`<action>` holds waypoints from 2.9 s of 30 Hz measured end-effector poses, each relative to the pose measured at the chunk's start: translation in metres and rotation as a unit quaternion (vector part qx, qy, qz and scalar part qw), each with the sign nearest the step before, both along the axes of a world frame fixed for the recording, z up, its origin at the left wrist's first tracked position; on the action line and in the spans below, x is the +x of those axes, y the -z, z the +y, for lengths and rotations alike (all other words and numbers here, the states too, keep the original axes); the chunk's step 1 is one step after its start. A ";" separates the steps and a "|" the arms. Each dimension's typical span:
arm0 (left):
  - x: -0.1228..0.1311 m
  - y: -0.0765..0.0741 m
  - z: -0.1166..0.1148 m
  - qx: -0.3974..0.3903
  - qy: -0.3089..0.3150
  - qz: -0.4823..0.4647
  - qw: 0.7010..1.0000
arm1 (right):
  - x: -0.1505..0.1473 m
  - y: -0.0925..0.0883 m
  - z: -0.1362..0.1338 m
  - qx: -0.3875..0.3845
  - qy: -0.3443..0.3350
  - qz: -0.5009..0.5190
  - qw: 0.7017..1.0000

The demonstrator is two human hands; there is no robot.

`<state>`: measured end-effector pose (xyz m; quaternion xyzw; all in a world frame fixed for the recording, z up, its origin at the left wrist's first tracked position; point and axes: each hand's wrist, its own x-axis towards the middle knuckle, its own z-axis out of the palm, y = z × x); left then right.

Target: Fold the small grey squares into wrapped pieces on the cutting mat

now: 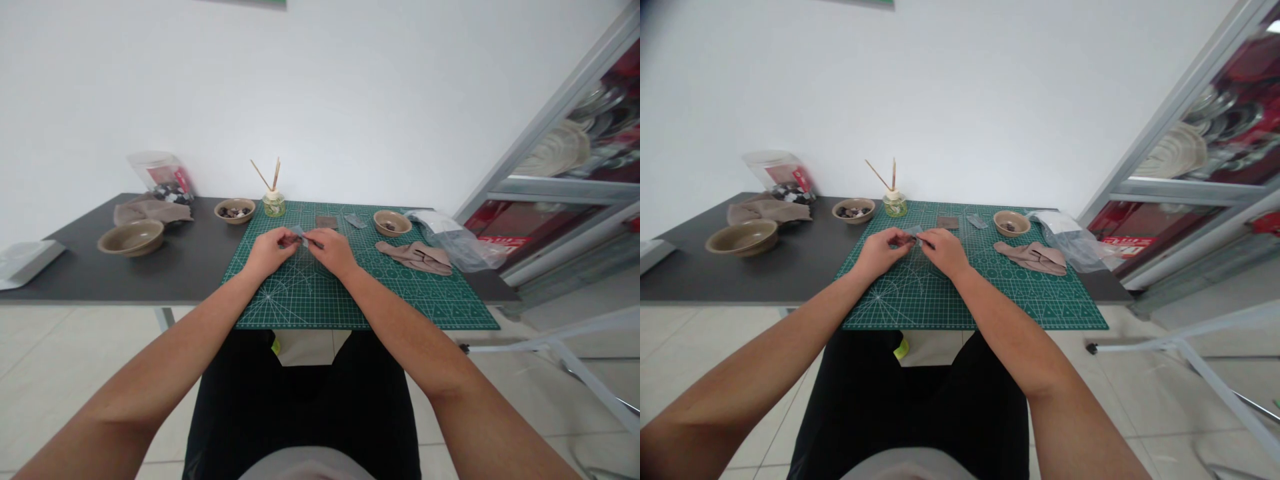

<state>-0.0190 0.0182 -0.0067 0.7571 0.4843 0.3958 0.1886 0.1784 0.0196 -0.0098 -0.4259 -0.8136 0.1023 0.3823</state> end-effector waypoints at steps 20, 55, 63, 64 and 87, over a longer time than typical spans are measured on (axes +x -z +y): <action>0.002 -0.002 0.003 -0.062 -0.017 -0.115 0.991 | -0.006 -0.002 -0.006 0.027 -0.001 -0.131 0.991; 0.000 0.003 0.009 -0.085 -0.043 -0.178 0.979 | -0.017 -0.004 -0.014 0.063 0.010 -0.254 0.965; -0.001 0.007 0.012 -0.102 -0.033 -0.196 0.975 | -0.016 -0.002 -0.011 0.067 -0.007 -0.234 0.970; -0.001 0.008 0.014 -0.107 -0.026 -0.207 0.972 | -0.016 -0.003 -0.011 0.063 -0.006 -0.230 0.971; -0.002 0.010 0.017 -0.114 0.041 -0.179 0.976 | -0.016 -0.009 -0.014 0.023 0.015 -0.221 0.975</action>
